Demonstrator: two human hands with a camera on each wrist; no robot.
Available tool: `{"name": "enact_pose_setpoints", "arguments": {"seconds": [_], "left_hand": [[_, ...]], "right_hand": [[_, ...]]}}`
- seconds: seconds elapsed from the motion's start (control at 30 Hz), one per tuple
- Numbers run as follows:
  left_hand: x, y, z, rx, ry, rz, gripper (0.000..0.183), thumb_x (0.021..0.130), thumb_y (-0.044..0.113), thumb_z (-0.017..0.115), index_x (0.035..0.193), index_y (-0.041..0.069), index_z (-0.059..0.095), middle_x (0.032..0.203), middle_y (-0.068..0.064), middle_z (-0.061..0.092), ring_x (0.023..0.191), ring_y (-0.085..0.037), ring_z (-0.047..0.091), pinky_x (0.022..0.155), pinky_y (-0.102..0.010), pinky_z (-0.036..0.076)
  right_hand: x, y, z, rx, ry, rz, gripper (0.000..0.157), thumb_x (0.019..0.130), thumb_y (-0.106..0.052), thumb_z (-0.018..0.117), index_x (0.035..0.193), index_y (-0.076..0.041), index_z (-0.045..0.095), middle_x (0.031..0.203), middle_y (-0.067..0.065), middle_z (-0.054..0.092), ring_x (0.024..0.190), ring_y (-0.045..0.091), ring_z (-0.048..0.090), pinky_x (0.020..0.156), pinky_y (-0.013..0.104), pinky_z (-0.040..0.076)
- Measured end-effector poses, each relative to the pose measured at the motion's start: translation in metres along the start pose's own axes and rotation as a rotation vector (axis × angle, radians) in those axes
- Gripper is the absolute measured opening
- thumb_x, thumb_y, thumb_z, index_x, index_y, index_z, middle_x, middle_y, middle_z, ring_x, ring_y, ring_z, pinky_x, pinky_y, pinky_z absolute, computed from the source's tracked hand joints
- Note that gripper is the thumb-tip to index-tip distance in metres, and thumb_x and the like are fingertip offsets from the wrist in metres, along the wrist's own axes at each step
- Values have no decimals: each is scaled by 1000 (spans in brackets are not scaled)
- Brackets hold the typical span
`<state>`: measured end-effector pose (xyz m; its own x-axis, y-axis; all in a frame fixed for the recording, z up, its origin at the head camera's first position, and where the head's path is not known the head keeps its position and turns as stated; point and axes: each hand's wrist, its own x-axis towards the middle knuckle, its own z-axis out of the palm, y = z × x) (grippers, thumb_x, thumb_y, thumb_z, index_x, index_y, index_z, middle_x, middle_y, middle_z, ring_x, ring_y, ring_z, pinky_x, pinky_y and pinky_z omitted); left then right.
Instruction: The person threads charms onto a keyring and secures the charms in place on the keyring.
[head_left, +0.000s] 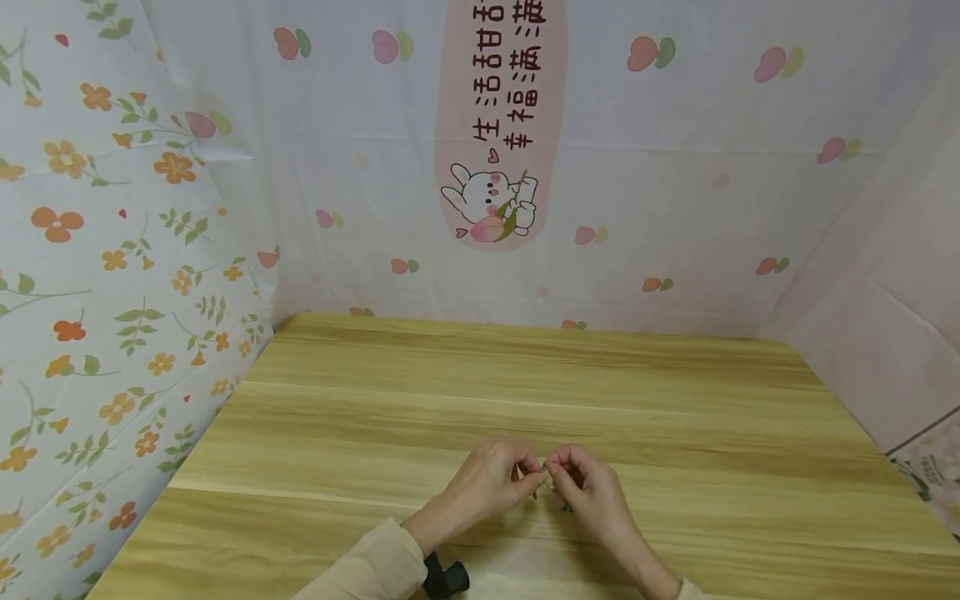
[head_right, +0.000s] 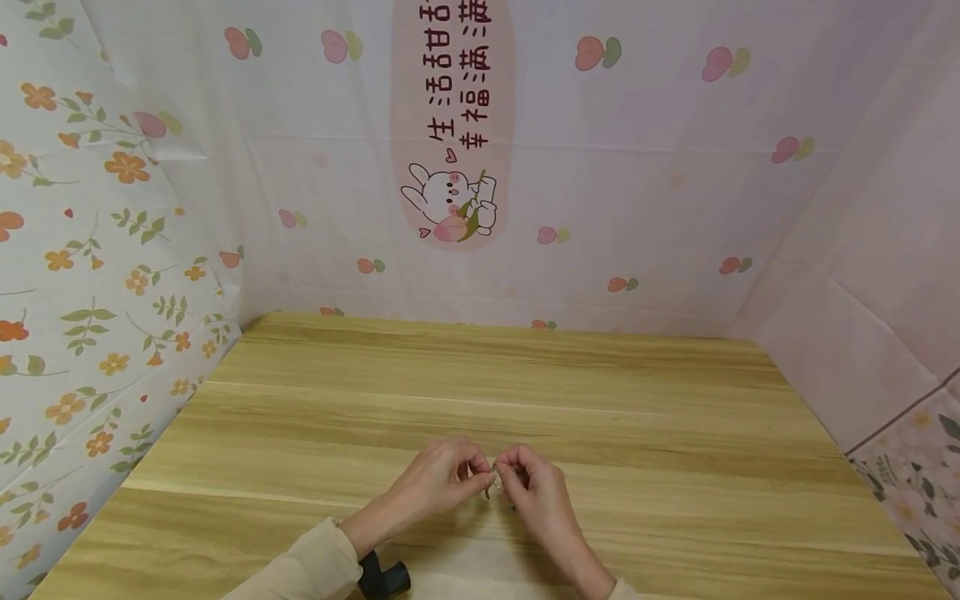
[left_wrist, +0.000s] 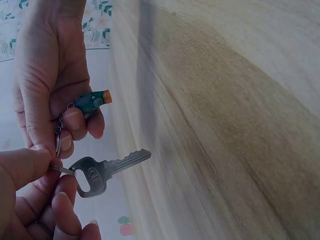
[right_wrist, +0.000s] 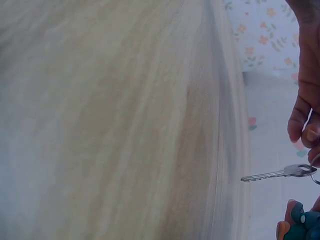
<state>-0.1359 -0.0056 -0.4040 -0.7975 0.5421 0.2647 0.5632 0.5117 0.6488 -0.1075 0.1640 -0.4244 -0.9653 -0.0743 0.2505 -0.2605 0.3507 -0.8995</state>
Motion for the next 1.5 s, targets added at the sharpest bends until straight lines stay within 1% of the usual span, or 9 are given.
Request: {"name": "enact_pose_setpoints", "arguments": {"seconds": [0.27,0.43,0.63,0.77,1.03,1.17,1.3,1.4,1.5], "left_hand": [[0,1,1,6,19,22,12,85,13,69,73,13,66,77,6,64,63,6,50,54,-10,40],[-1,1,0,9,16,27,12,84,13,69,73,14,66,77,8,63,61,6,47,55,-10,39],[-2,1,0,8,11,-12,13,84,16,70,71,16,67,74,10,60,54,5,40,49,-12,35],[-2,1,0,15,13,-15,12,84,17,70,72,16,68,76,10,60,60,5,43,53,-12,37],[-3,0,0,21,26,22,10,85,17,69,76,16,68,78,9,61,67,3,48,60,-11,39],[-3,0,-1,27,11,8,10,85,17,69,75,16,68,76,10,59,66,2,46,59,-11,38],[-4,1,-1,22,18,-17,13,85,19,69,72,17,66,73,12,56,59,3,41,54,-13,36],[-4,2,-1,17,27,-18,15,85,20,68,71,18,65,72,12,56,56,4,39,51,-13,34],[-4,1,-1,16,31,-2,14,85,19,68,72,17,65,73,11,56,58,4,39,52,-12,35]], "right_hand": [[1,2,1,7,13,59,6,90,-2,59,85,-4,61,65,4,54,49,10,51,43,22,42],[0,1,0,-1,12,46,5,89,-2,60,84,-3,61,67,4,55,51,10,52,45,22,43],[0,-1,1,-41,-8,24,8,88,0,61,83,-6,61,66,7,57,53,13,53,45,22,43],[0,-1,1,-38,0,26,9,88,0,61,83,-7,61,64,7,56,51,12,53,44,22,42],[1,0,2,-9,24,54,7,88,0,61,83,-5,61,64,2,53,50,5,47,44,21,40],[1,-1,2,4,14,58,5,88,-2,61,83,-2,61,65,3,53,50,6,47,44,21,41],[1,-2,2,-10,6,44,5,88,-1,61,84,-3,61,66,3,55,51,5,47,45,20,41],[1,-1,4,-33,8,40,7,88,1,61,84,-5,61,66,3,56,51,3,45,45,20,40],[1,-1,4,-29,12,44,7,87,1,61,84,-5,61,65,2,54,50,5,45,44,20,39]]}}
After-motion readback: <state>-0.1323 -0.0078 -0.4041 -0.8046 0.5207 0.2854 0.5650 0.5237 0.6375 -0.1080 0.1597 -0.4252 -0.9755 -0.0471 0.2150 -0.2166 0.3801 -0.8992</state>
